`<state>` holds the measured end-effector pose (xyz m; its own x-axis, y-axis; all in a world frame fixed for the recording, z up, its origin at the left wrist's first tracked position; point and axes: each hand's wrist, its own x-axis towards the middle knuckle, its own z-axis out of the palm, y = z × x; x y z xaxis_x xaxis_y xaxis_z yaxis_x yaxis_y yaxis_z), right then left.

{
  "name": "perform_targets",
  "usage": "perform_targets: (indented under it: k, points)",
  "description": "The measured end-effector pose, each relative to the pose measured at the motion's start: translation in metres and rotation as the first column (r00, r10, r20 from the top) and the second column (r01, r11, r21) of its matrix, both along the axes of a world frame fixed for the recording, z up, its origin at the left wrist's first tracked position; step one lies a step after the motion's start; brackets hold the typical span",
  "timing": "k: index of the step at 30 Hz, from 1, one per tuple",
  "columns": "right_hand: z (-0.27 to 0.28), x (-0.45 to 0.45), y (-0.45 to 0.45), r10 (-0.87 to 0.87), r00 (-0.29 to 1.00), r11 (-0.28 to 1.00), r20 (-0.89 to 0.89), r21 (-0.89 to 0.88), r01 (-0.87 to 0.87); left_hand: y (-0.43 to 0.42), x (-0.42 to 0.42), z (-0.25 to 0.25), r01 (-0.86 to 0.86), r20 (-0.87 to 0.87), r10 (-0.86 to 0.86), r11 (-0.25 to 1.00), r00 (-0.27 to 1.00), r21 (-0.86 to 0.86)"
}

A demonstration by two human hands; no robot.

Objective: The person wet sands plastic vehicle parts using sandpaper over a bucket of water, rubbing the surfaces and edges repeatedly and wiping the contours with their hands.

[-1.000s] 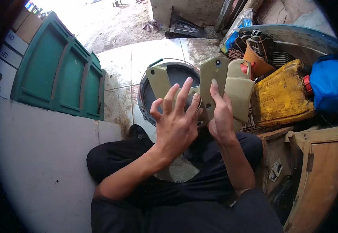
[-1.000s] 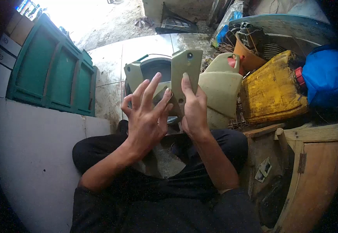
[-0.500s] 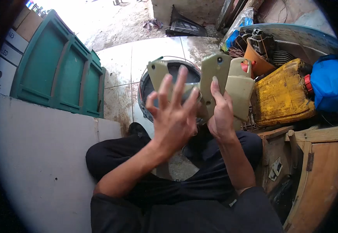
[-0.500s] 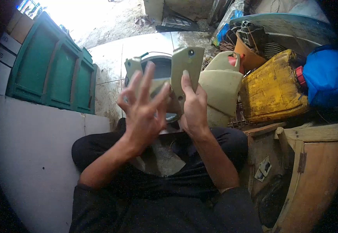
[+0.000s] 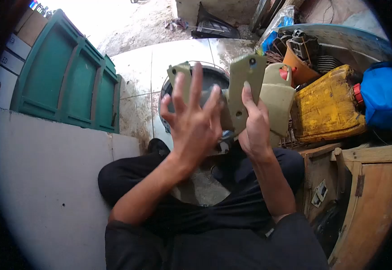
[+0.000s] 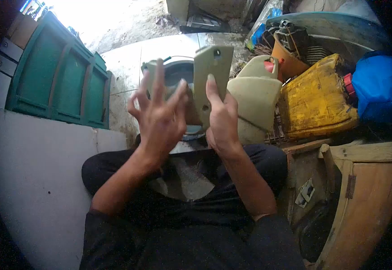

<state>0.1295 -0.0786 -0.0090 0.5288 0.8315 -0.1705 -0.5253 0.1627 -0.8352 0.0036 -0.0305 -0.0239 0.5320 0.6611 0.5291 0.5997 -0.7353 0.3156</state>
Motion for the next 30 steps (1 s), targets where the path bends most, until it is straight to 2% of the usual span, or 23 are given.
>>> perform_targets:
  k: [1, 5, 6, 7, 9, 11, 13, 15, 19, 21, 22, 25, 26, 27, 29, 30]
  points:
    - [-0.001, -0.002, 0.002, -0.018, 0.999, 1.0, 0.031, 0.02, 0.018, 0.005, 0.0, 0.002, -0.068, -0.008, 0.068, 0.996, 0.998, 0.052]
    - [0.003, -0.001, -0.002, -0.039, 0.999, 0.999, -0.024, -0.019, 0.038, -0.012, -0.004, -0.001, 0.084, 0.021, -0.083, 0.996, 0.996, -0.044]
    - [0.001, 0.0, -0.002, -0.038, 0.999, 0.999, -0.024, -0.03, 0.037, -0.004, -0.004, 0.002, -0.001, -0.036, 0.001, 1.0, 0.999, 0.003]
    - [-0.001, -0.002, 0.0, -0.035, 0.999, 0.999, 0.007, -0.008, 0.035, 0.006, -0.002, 0.002, -0.078, -0.015, 0.079, 0.995, 0.997, 0.059]
    - [-0.001, -0.003, 0.001, -0.03, 0.999, 0.999, 0.036, 0.035, 0.028, 0.001, -0.002, 0.001, -0.001, 0.0, 0.001, 1.0, 1.0, 0.001]
    - [-0.001, 0.002, -0.005, 0.005, 1.0, 0.999, -0.017, -0.035, -0.006, -0.009, -0.005, 0.001, 0.048, 0.02, -0.048, 0.999, 0.999, -0.011]
    - [0.004, 0.0, 0.002, -0.019, 1.0, 1.0, 0.012, -0.007, 0.019, -0.009, -0.003, 0.002, 0.099, 0.041, -0.097, 0.994, 0.994, -0.052]
    - [0.003, -0.004, -0.002, -0.041, 0.999, 0.999, 0.023, 0.016, 0.041, 0.007, -0.003, 0.005, -0.062, 0.025, 0.061, 0.998, 0.998, 0.03]
    - [0.006, 0.002, 0.001, -0.063, 0.998, 0.998, 0.006, -0.015, 0.063, -0.021, -0.004, 0.003, 0.09, -0.009, -0.09, 0.996, 0.996, -0.012]
    - [0.007, 0.003, 0.0, -0.082, 0.997, 0.996, -0.011, 0.019, 0.082, -0.008, -0.002, 0.004, -0.026, -0.066, 0.033, 0.994, 0.997, 0.105]
    - [0.007, 0.004, 0.0, -0.062, 0.998, 0.998, -0.014, 0.013, 0.062, 0.002, -0.002, 0.002, -0.067, -0.029, 0.07, 0.994, 0.997, 0.08]
    - [0.001, 0.003, 0.002, -0.068, 0.998, 0.997, -0.004, 0.027, 0.068, 0.014, -0.007, -0.003, -0.089, -0.043, 0.093, 0.993, 0.995, 0.083]
    - [0.002, 0.004, 0.002, -0.07, 0.998, 0.997, -0.002, 0.029, 0.07, 0.006, -0.007, -0.005, -0.056, -0.06, 0.058, 0.998, 0.997, 0.032]
    - [0.004, 0.003, 0.001, -0.09, 0.996, 0.996, -0.008, 0.016, 0.09, -0.001, -0.005, -0.004, -0.053, -0.058, 0.055, 0.998, 0.997, 0.031]
    - [0.008, 0.002, 0.0, -0.112, 0.994, 0.994, -0.012, -0.004, 0.112, -0.011, -0.003, 0.0, 0.058, -0.019, -0.057, 0.997, 0.998, 0.048]
    - [0.012, 0.002, -0.001, -0.107, 0.994, 0.994, -0.002, 0.001, 0.107, -0.005, -0.002, 0.004, -0.006, -0.02, 0.008, 0.996, 1.0, 0.086]
